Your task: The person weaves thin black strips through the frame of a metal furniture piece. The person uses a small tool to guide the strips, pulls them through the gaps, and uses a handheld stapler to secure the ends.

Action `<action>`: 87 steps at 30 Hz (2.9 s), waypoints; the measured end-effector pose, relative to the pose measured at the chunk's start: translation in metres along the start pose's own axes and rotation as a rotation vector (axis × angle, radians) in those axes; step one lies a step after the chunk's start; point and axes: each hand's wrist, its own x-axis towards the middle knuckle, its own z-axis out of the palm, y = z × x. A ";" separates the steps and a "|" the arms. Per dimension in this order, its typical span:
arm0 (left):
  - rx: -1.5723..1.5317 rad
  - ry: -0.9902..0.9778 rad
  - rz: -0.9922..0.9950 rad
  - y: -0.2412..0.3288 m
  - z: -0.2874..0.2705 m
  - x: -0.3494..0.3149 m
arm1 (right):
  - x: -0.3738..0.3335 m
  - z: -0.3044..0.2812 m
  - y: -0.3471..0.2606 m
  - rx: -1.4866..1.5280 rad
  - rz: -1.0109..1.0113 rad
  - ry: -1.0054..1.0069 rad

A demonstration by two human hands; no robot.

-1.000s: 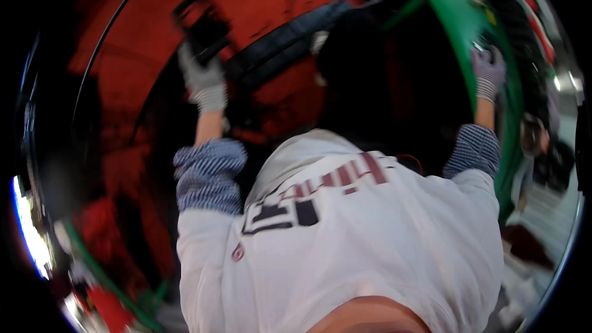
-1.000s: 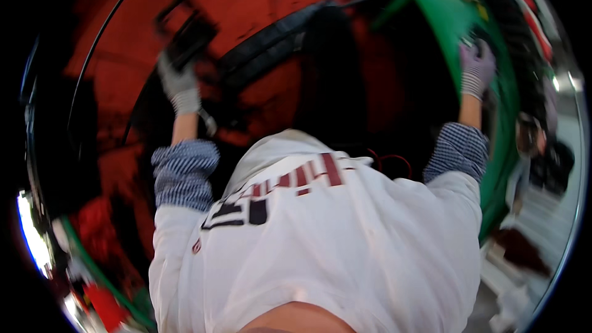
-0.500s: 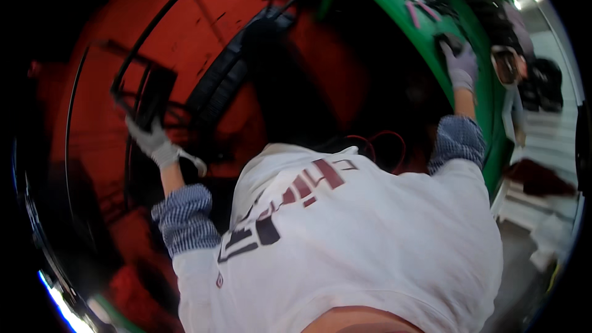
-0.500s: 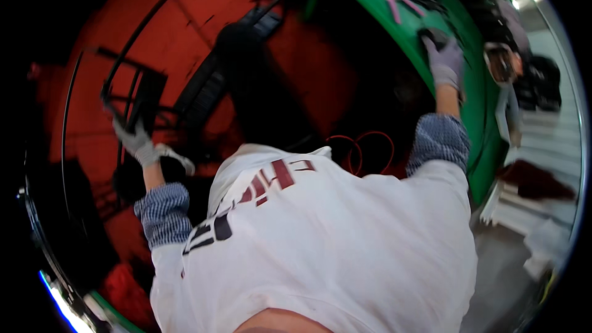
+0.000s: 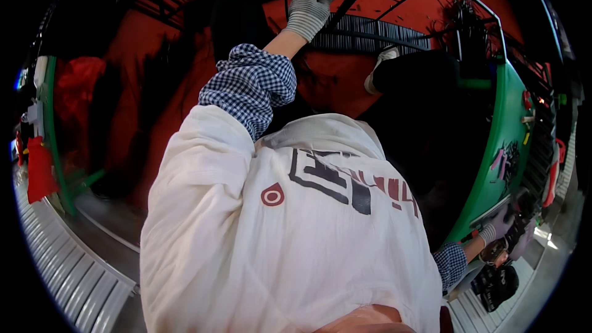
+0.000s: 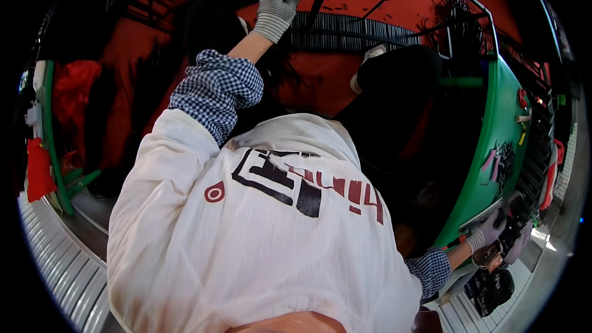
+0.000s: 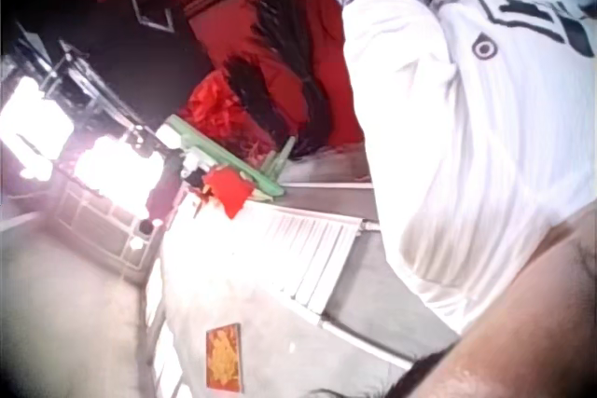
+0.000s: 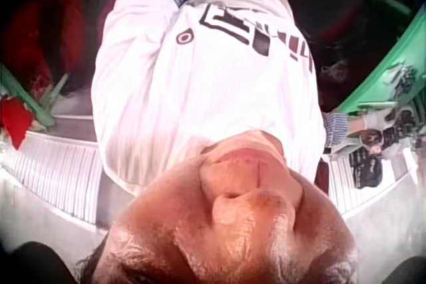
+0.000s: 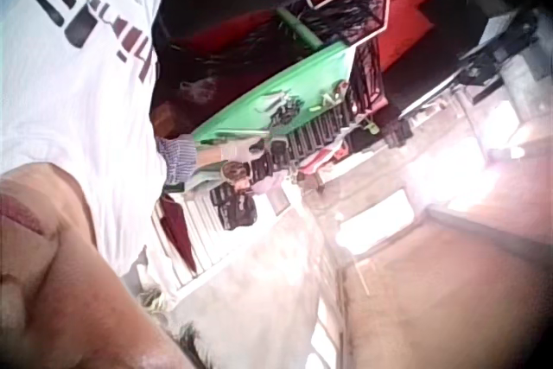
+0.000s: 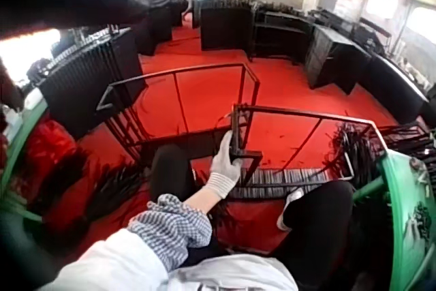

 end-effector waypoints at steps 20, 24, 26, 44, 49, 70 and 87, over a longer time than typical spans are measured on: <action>0.129 -0.120 -0.139 0.012 -0.013 -0.004 | -0.223 0.008 -0.415 0.563 -1.428 -0.444; 0.099 -0.045 -0.027 0.013 -0.009 -0.007 | -0.249 0.010 -0.432 0.468 -1.609 -0.427; 0.109 -0.022 -0.006 0.012 -0.007 -0.007 | -0.255 0.012 -0.441 0.529 -1.674 -0.395; 0.015 -0.158 -0.163 0.013 -0.005 0.002 | -0.266 0.035 -0.462 0.326 -1.800 -0.402; 0.021 -0.131 -0.142 0.023 -0.011 0.001 | -0.266 0.034 -0.458 0.351 -1.839 -0.375; 0.064 -0.120 -0.116 0.026 -0.004 0.010 | -0.271 0.059 -0.463 0.416 -1.850 -0.184; 0.023 -0.113 -0.116 0.020 0.001 0.010 | -0.279 0.059 -0.462 0.387 -1.824 -0.105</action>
